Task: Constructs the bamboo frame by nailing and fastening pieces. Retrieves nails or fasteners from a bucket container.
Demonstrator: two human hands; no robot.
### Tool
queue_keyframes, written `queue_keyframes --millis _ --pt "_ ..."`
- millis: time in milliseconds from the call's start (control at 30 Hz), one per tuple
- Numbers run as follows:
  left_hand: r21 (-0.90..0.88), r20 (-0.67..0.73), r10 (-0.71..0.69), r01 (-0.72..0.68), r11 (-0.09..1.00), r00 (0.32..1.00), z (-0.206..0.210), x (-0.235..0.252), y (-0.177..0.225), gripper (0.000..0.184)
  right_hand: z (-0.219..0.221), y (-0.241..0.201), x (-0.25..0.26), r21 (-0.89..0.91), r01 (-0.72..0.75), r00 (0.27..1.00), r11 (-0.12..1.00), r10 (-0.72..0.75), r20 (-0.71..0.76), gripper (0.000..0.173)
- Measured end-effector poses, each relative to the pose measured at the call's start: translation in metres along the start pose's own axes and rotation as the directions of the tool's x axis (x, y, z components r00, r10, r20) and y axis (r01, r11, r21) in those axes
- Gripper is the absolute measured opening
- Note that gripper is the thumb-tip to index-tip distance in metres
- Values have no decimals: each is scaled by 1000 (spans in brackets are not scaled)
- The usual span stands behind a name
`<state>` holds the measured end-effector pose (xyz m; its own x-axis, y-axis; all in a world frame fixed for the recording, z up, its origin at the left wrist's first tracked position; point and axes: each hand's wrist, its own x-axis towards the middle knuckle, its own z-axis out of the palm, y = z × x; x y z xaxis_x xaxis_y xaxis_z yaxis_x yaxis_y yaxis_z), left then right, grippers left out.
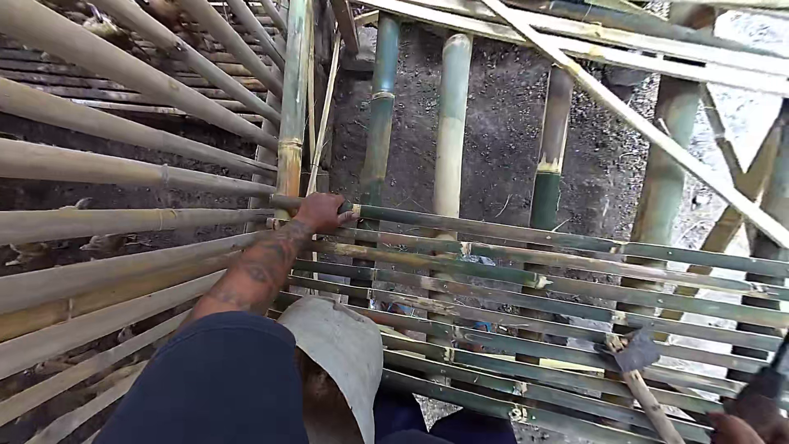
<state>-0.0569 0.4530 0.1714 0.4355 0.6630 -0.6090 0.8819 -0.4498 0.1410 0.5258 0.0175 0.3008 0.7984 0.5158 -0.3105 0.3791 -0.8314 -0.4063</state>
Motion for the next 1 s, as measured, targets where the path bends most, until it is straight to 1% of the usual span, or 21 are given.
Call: queue_keyframes --millis 67,167,300,400,533,633,700,767,800,833,867,900,933,1000 --pt "-8 -36 16 -16 1000 999 3 -2 0 74 2 -25 -13 -6 114 992 993 -114 56 40" --pt "-10 -66 22 -23 1000 998 8 -4 -1 77 3 -53 -28 -26 243 964 970 -238 120 37" --pt "-7 -108 24 -25 1000 994 13 -5 -1 83 10 -80 -47 30 339 924 940 -338 177 36" --pt "-9 -182 33 -35 999 983 21 -7 -2 82 16 -91 -58 74 375 903 924 -382 198 36" --pt "-19 -277 57 -65 998 959 30 -5 -3 85 16 -104 -74 148 369 889 918 -395 232 36" --pt "-39 -313 85 -102 994 946 35 -9 -4 86 14 -117 -86 189 374 869 908 -414 271 33" --pt "-57 -350 80 -106 993 933 36 -7 -1 87 9 -134 -91 213 378 855 901 -427 292 34" --pt "-85 -375 52 -90 992 926 38 -8 1 89 2 -152 -98 283 374 824 883 -457 336 37" --pt "-96 -380 43 -85 992 924 39 -8 1 90 -3 -161 -102 327 344 799 880 -458 391 42" --pt "-107 -383 36 -82 991 923 39 -7 1 90 -9 -172 -107 335 301 772 893 -434 464 49" --pt "-116 -385 30 -80 990 923 39 -7 1 91 -15 -182 -111 290 264 752 920 -385 536 57" --pt "-118 -385 24 -76 990 923 39 -7 1 91 -23 -192 -116 197 242 749 950 -311 585 62" --pt "-119 -383 21 -72 990 923 40 -7 2 91 -30 -204 -120 92 236 760 967 -242 603 64" --pt "-121 -381 16 -67 990 925 39 -6 2 92 -44 -226 -119 -81 269 754 960 -157 637 68"
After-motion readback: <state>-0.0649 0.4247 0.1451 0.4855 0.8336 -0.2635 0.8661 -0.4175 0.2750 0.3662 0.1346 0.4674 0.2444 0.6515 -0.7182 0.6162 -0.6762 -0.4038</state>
